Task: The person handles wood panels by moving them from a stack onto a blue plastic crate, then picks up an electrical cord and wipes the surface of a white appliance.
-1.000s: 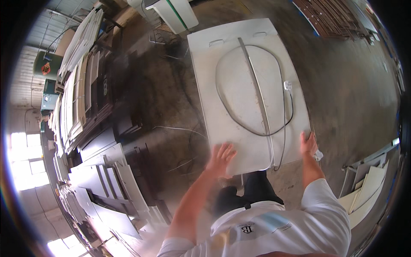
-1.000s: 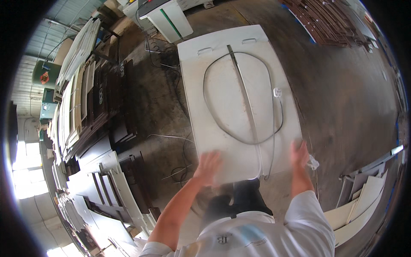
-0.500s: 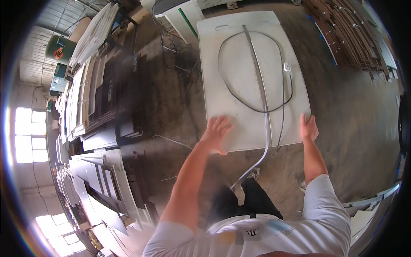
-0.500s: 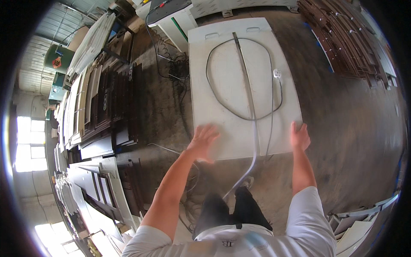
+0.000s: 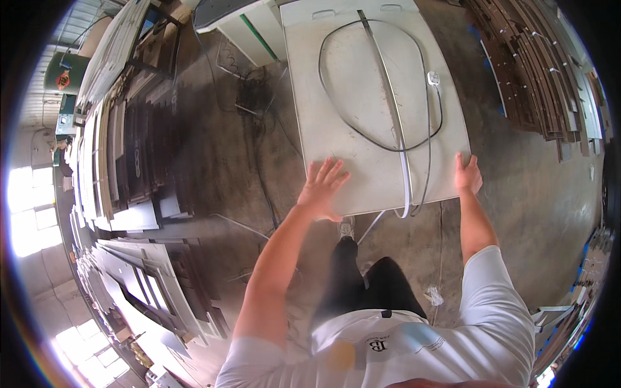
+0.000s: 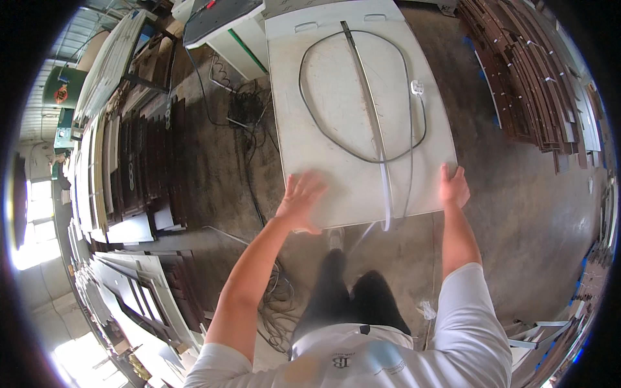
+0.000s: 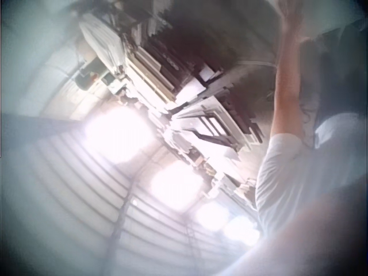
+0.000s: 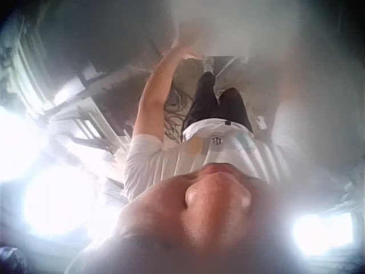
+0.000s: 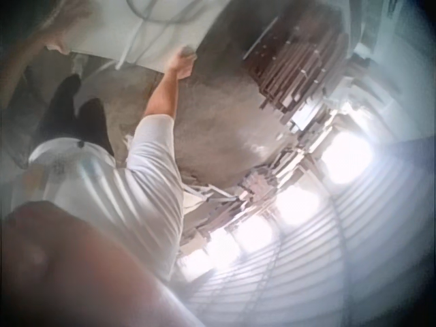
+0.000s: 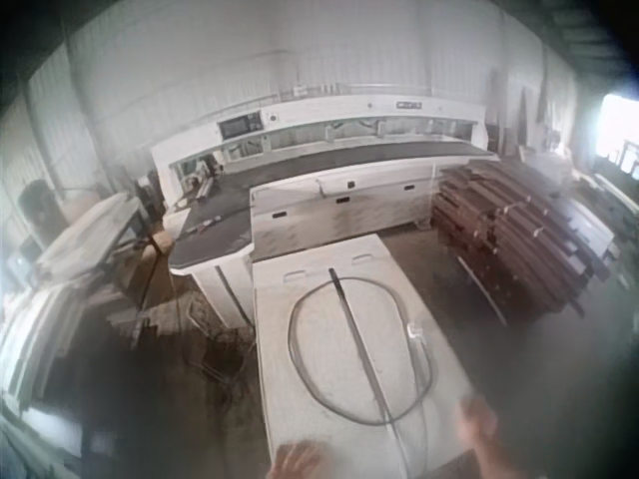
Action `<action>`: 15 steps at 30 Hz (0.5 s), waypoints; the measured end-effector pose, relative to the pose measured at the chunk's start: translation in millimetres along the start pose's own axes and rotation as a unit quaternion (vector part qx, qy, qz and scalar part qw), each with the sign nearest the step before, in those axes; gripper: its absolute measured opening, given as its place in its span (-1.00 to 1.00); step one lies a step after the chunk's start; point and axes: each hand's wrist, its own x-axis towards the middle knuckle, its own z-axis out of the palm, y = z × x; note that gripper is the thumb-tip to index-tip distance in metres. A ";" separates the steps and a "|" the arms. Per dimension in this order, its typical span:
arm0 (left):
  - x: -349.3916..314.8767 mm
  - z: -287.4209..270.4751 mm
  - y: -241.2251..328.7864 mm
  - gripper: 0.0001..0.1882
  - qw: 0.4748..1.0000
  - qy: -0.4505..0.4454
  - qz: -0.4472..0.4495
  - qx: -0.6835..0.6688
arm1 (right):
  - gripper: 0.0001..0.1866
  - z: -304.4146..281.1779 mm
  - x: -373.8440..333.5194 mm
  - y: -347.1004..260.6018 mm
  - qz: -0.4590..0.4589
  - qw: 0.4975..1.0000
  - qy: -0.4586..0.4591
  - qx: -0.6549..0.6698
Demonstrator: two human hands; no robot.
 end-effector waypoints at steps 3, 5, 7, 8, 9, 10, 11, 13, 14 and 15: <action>44.5 -23.9 3.1 0.35 1.000 0.002 -0.010 -0.003 | -0.23 1.3 61.7 -5.9 -0.033 0.998 0.052 -0.006; 72.6 -36.5 11.8 0.36 1.000 -0.004 -0.024 -0.003 | -0.23 -9.3 104.0 -15.5 -0.050 0.998 0.040 0.002; 103.1 -56.5 24.6 0.36 0.999 -0.007 -0.041 -0.004 | -0.23 -21.1 150.0 -24.7 -0.063 0.998 0.023 0.002; 120.5 -65.8 31.7 0.36 0.999 0.002 -0.042 -0.016 | -0.23 -17.3 177.1 -18.3 -0.080 0.996 0.050 0.003; 136.5 -72.7 41.1 0.36 0.998 0.011 -0.046 -0.034 | -0.23 -23.9 202.3 -20.9 -0.088 0.995 0.041 -0.003; 152.8 -79.9 51.1 0.36 0.997 0.019 -0.051 -0.052 | -0.22 -32.0 229.7 -24.0 -0.098 0.995 0.032 -0.009; 169.1 -88.5 62.9 0.36 0.996 0.016 -0.063 -0.062 | -0.21 -37.5 255.7 -25.4 -0.107 0.994 0.020 -0.015; 208.2 -111.8 85.2 0.37 0.993 0.019 -0.090 -0.079 | -0.21 -47.7 315.6 -29.2 -0.114 0.993 -0.012 -0.012; 231.7 -122.8 95.0 0.37 0.990 0.031 -0.101 -0.088 | -0.21 -52.9 349.3 -34.0 -0.117 0.993 -0.024 -0.006; 249.8 -132.1 109.4 0.37 0.988 0.036 -0.111 -0.100 | -0.20 -55.8 380.1 -36.1 -0.129 0.992 -0.011 -0.003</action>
